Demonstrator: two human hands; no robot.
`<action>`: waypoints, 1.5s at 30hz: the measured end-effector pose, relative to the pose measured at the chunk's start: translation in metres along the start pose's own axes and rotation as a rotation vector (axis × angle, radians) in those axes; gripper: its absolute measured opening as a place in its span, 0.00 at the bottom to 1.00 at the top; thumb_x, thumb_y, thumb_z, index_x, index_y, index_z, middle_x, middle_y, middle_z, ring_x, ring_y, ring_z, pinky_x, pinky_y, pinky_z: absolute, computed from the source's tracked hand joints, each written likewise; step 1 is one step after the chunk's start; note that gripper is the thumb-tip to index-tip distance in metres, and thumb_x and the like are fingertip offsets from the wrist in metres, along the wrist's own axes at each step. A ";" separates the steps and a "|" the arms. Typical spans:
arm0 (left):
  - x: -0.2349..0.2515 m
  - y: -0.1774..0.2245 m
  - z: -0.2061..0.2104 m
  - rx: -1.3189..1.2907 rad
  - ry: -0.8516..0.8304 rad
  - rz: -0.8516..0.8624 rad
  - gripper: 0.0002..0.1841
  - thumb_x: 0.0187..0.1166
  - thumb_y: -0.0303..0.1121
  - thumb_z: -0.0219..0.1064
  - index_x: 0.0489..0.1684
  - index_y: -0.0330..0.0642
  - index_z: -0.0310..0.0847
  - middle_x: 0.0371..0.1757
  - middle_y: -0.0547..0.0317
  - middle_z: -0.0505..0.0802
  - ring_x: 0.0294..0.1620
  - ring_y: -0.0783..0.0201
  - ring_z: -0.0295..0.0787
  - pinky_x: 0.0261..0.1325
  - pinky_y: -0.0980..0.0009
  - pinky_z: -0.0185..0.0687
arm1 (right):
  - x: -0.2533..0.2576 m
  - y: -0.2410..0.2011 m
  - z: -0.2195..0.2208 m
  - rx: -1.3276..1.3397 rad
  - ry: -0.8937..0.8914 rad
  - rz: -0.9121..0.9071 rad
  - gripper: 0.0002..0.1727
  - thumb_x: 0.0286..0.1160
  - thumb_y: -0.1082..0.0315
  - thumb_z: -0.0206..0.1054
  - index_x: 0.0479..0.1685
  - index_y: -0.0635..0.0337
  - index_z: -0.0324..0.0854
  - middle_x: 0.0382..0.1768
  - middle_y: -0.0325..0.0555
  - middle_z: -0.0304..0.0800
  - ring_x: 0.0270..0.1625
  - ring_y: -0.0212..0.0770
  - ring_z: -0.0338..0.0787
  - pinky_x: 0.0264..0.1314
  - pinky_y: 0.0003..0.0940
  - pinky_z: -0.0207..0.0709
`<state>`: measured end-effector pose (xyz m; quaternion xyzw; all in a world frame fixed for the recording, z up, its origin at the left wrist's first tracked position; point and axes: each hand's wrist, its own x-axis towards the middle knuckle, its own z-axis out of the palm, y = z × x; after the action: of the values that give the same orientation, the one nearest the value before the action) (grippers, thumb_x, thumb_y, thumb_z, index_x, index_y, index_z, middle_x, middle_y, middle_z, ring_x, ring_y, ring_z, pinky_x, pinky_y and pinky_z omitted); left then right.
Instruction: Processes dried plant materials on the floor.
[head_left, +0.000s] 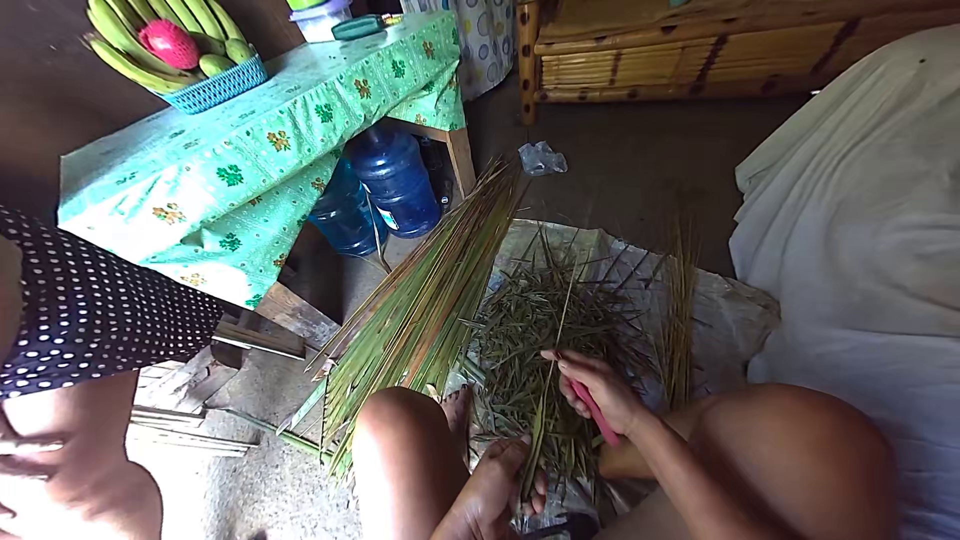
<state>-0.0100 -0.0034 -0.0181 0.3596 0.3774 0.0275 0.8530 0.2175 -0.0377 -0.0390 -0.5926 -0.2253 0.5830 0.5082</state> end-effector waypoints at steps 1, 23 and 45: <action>-0.001 -0.002 -0.001 -0.006 -0.032 -0.014 0.24 0.96 0.39 0.35 0.42 0.39 0.78 0.23 0.61 0.90 0.21 0.71 0.87 0.26 0.79 0.84 | 0.002 -0.002 -0.001 0.032 0.022 -0.002 0.23 0.94 0.62 0.45 0.79 0.57 0.73 0.19 0.34 0.73 0.13 0.28 0.70 0.14 0.20 0.64; 0.012 0.000 -0.001 -0.238 0.183 0.051 0.21 0.98 0.39 0.36 0.35 0.43 0.69 0.13 0.71 0.68 0.07 0.80 0.60 0.11 0.86 0.60 | -0.018 0.007 0.002 -0.829 -0.090 -0.406 0.22 0.85 0.53 0.56 0.46 0.62 0.89 0.30 0.49 0.88 0.34 0.43 0.86 0.40 0.47 0.78; 0.008 -0.001 0.000 -0.135 0.131 0.080 0.19 0.97 0.36 0.37 0.36 0.44 0.69 0.12 0.72 0.67 0.07 0.80 0.58 0.12 0.86 0.58 | -0.018 0.012 0.012 -0.985 0.002 -0.311 0.24 0.88 0.51 0.55 0.45 0.62 0.87 0.31 0.55 0.88 0.37 0.54 0.90 0.42 0.58 0.80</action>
<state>-0.0049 -0.0016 -0.0235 0.3135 0.4150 0.1103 0.8470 0.1992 -0.0533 -0.0385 -0.7218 -0.5579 0.3247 0.2496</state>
